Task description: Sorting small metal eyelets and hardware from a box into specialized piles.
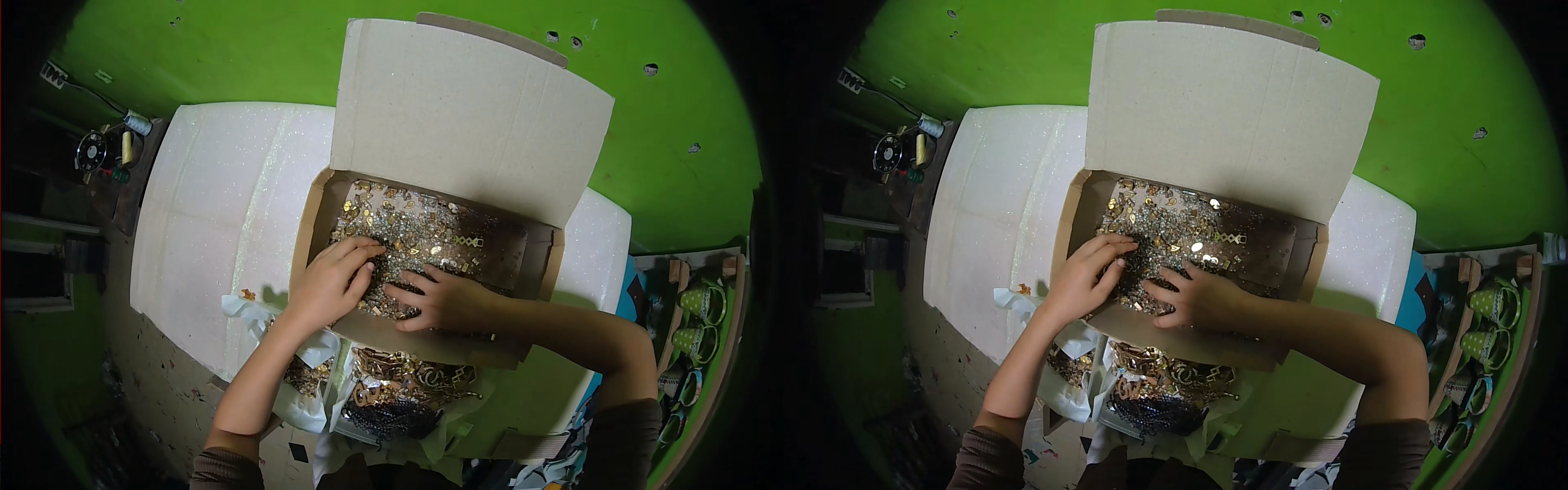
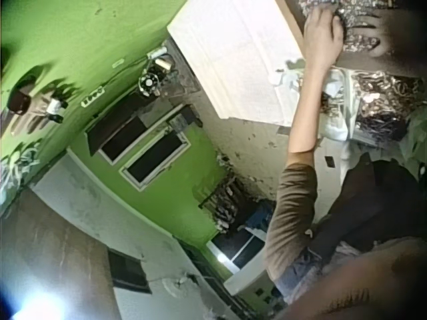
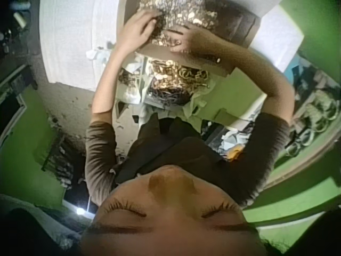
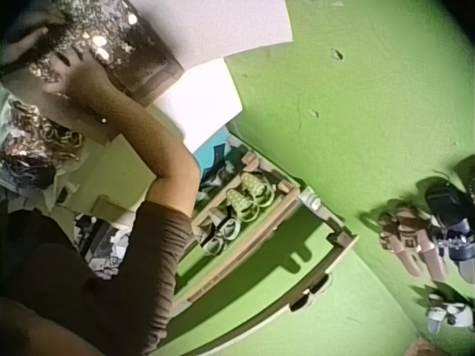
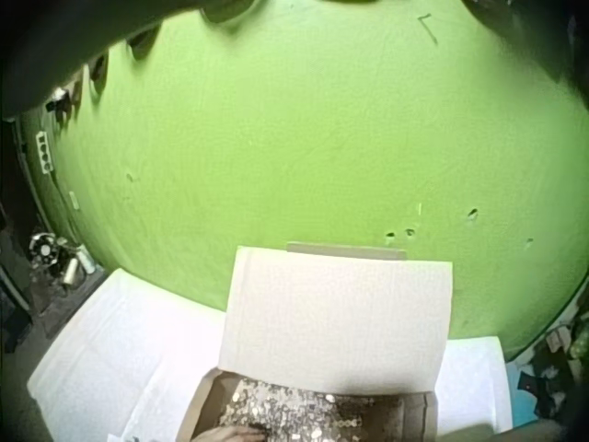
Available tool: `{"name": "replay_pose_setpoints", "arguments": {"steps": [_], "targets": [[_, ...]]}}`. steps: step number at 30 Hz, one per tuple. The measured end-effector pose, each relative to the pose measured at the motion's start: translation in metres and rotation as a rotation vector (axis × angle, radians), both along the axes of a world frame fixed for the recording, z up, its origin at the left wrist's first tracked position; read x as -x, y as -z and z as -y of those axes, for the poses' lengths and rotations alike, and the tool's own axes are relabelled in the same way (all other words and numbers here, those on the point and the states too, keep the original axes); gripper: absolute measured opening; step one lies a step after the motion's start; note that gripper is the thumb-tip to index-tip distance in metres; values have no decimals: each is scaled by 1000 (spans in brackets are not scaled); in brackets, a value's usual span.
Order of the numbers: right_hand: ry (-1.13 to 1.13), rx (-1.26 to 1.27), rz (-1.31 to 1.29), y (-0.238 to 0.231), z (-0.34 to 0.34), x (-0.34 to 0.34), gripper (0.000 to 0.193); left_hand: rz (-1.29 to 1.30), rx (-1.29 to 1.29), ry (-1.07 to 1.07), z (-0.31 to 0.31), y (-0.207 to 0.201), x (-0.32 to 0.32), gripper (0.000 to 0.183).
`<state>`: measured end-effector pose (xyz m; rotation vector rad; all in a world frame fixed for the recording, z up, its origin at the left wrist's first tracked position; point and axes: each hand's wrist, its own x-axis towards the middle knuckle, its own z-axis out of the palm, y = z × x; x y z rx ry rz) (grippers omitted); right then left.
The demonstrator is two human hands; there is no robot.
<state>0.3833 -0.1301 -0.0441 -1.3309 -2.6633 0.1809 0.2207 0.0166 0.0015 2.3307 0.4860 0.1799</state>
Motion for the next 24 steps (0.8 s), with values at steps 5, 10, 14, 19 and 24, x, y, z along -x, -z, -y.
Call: {"name": "replay_pose_setpoints", "arguments": {"steps": [5, 10, 14, 19, 24], "targets": [[21, -157, -104, 12, 3, -3, 17, -11, 22, 15, 3, -3, -6, 24], [42, 85, -72, 6, 2, -3, 14, -14, 30, 17, 3, -3, -4, 24], [80, 125, -78, 4, 5, -6, 14, -16, 38, -4, 2, -3, -1, 23], [112, -15, -52, 0, 6, -7, 16, -7, 48, -21, 2, -2, 1, 23], [15, -84, -155, 11, 7, -9, 19, -1, 54, -18, 1, -2, 0, 22]]}}
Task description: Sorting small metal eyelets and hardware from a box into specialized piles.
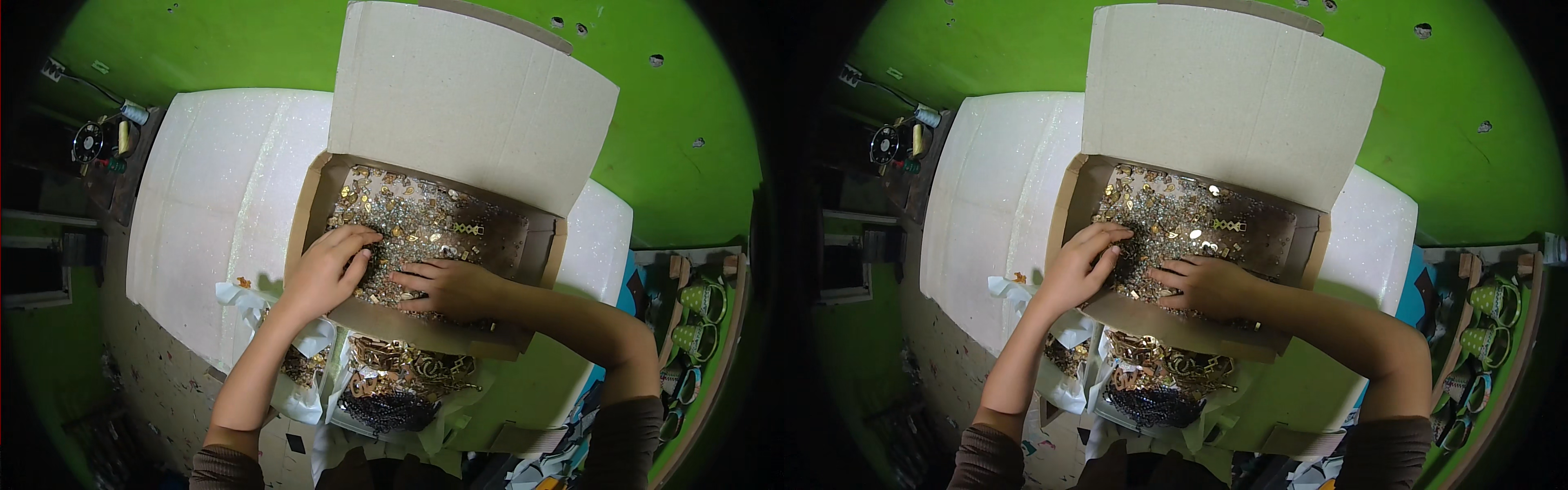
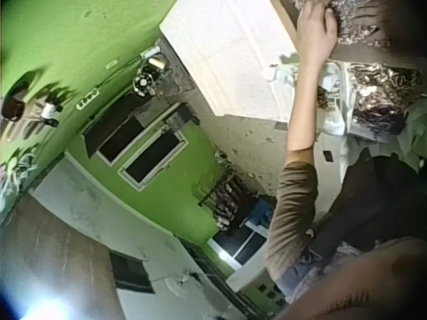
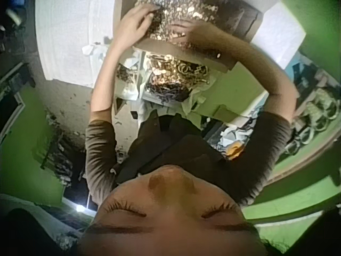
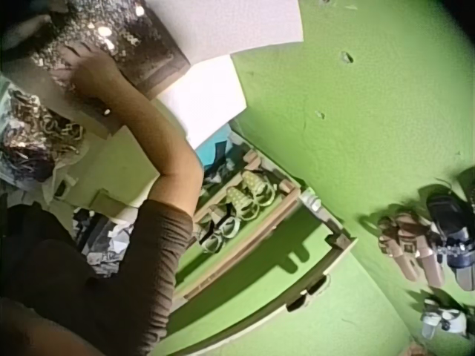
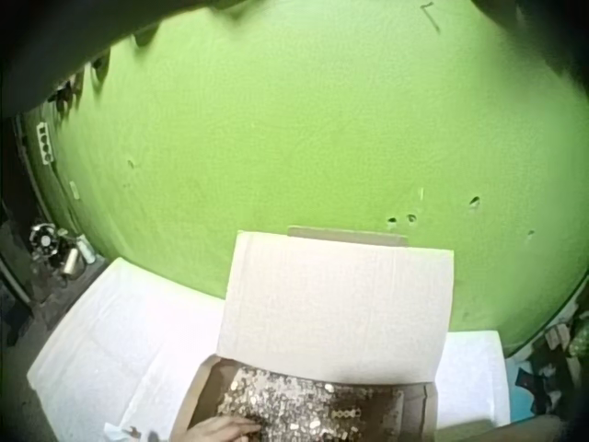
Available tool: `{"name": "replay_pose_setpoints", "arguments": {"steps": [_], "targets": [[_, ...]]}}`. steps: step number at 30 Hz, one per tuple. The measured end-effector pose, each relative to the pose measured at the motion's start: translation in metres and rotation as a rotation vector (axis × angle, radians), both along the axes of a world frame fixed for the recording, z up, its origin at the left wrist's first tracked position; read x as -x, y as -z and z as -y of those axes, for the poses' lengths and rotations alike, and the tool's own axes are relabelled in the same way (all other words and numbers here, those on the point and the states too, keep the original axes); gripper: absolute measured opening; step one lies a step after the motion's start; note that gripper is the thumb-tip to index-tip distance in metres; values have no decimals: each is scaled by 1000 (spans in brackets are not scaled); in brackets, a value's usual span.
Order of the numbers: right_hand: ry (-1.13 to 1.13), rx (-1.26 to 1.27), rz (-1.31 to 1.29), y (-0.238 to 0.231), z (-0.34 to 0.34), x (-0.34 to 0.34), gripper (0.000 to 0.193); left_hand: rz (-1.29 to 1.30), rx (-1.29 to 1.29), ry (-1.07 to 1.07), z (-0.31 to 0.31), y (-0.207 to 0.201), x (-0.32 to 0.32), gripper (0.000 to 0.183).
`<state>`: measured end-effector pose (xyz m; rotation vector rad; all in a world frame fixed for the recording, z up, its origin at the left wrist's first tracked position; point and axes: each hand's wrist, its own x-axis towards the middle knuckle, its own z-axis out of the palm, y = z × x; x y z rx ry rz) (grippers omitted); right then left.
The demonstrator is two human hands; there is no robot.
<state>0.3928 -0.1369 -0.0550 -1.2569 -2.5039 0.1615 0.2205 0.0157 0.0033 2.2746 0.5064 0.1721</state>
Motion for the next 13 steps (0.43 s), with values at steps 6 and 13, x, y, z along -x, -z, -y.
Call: {"name": "replay_pose_setpoints", "arguments": {"steps": [6, 13], "targets": [[0, 143, 115, 2, 0, 2, 14, -9, -20, -6, 2, 1, 0, 23], [75, 149, 212, -1, -1, 7, 8, -7, 10, -15, 1, 0, -1, 23]]}}
